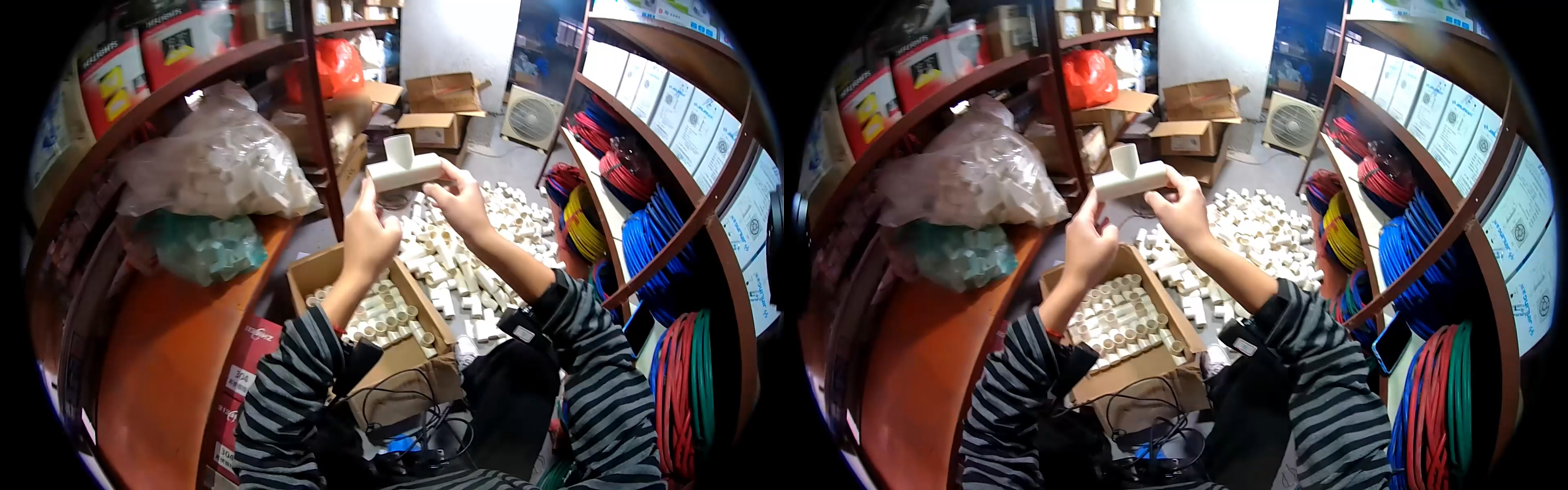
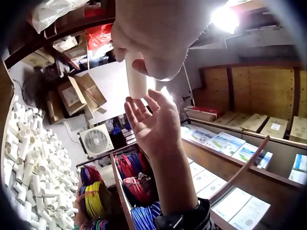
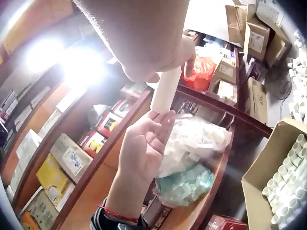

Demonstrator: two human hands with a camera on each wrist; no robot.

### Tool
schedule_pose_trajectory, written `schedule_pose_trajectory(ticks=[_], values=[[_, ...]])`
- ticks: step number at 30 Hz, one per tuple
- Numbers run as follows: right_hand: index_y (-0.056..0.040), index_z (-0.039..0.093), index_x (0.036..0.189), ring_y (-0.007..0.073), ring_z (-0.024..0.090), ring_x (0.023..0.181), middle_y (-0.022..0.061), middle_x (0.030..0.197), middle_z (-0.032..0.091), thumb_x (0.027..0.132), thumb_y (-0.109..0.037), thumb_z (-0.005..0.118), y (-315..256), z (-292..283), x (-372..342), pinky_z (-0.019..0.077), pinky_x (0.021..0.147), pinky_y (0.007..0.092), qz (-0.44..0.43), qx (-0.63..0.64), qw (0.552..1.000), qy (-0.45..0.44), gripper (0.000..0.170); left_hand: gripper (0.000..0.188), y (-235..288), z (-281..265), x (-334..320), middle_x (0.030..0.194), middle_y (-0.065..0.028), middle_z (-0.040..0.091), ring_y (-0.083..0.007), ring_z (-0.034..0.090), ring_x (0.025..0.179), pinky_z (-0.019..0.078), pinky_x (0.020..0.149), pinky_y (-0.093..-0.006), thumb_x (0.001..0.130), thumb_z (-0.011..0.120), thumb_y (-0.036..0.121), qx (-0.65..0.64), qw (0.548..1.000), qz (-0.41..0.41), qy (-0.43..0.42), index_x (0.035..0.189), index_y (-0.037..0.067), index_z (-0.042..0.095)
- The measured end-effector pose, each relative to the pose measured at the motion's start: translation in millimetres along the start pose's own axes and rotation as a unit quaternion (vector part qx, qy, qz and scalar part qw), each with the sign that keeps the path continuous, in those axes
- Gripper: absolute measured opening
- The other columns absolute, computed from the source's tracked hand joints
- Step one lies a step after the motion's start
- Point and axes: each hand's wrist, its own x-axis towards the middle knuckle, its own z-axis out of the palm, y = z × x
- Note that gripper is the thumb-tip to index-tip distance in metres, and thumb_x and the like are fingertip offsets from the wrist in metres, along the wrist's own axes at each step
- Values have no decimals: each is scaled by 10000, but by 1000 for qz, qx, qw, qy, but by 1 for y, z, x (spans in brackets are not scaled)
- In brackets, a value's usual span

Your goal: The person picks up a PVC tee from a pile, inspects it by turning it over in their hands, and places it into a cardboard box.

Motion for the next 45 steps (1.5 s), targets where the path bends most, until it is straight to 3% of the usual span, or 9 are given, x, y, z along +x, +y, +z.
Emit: schedule_pose_trajectory(ticks=[6, 8, 10, 14, 23, 26, 32, 36, 45], values=[[-38, 415, 1146, 146, 468, 844, 106, 981, 411, 643, -130, 580, -41, 12, -39, 415, 713, 261, 88, 73, 987, -109, 537, 557, 13, -47, -41, 921, -196, 546, -155, 533, 639, 424, 619, -232, 627, 396, 15, -65, 995, -70, -40, 1167, -86, 306], [-7, 317, 1208, 216, 403, 1007, 141, 1100, 360, 640, -141, 585, -41, 18, -57, 425, 752, 279, 13, 3, 995, -104, 642, 593, 12, -55, -55, 1146, -146, 425, -159, 430, 1042, 344, 817, -205, 644, 371, -45, -184, 975, -105, -68, 1222, -56, 240], [5, 230, 1244, 248, 371, 1061, 169, 1161, 314, 640, -140, 581, -59, 25, -76, 417, 789, 303, 50, 2, 992, -112, 713, 605, 2, -57, -72, 1204, -140, 357, -169, 320, 1139, 308, 883, -249, 662, 369, -55, -203, 958, -190, -73, 1243, -36, 204], [12, 155, 1259, 305, 309, 1134, 219, 1269, 193, 657, -111, 563, -40, 36, -100, 390, 841, 295, 12, -8, 995, -99, 737, 609, -3, -61, -86, 1238, -78, 313, -159, 306, 1151, 272, 920, -244, 662, 355, -103, -266, 927, -241, -106, 1248, -17, 211], [-49, 211, 1244, 255, 406, 1049, 167, 1173, 301, 602, -153, 688, 11, 48, -107, 407, 840, 331, -6, -7, 996, -86, 807, 575, -42, -58, -111, 1233, -120, 332, -186, 317, 1155, 294, 938, -292, 659, 382, -101, -347, 855, -333, -193, 1217, -49, 254], [-56, 240, 1231, 230, 370, 1083, 132, 1205, 300, 560, -186, 721, 19, 47, -99, 402, 839, 336, 31, -11, 992, -119, 836, 437, -45, -55, -113, 1126, -99, 441, -125, 432, 1029, 364, 818, -197, 723, 424, -47, -398, 801, -420, -152, 1156, -53, 368], [-66, 266, 1208, 264, 391, 1053, 147, 1183, 290, 497, -228, 748, 22, 43, -84, 433, 786, 319, -62, -111, 979, -162, 874, 331, -56, -49, -116, 1014, -94, 496, -118, 482, 928, 398, 789, -188, 743, 417, -19, -452, 741, -479, -131, 1070, -68, 447], [-80, 219, 1221, 297, 419, 1010, 153, 1182, 286, 438, -200, 750, 25, 36, -81, 445, 746, 319, -83, -177, 961, -197, 953, 378, -51, -49, -110, 1068, -143, 471, -175, 480, 968, 360, 892, -277, 716, 418, 10, -440, 753, -468, -142, 1075, -107, 414], [-35, 242, 1188, 304, 377, 1041, 170, 1131, 336, 454, -188, 734, 26, 34, -84, 349, 857, 339, -90, -208, 956, -184, 897, 420, -48, -49, -113, 1075, -138, 467, -170, 465, 994, 349, 893, -259, 732, 437, 60, -461, 734, -476, -145, 1112, -109, 375]])
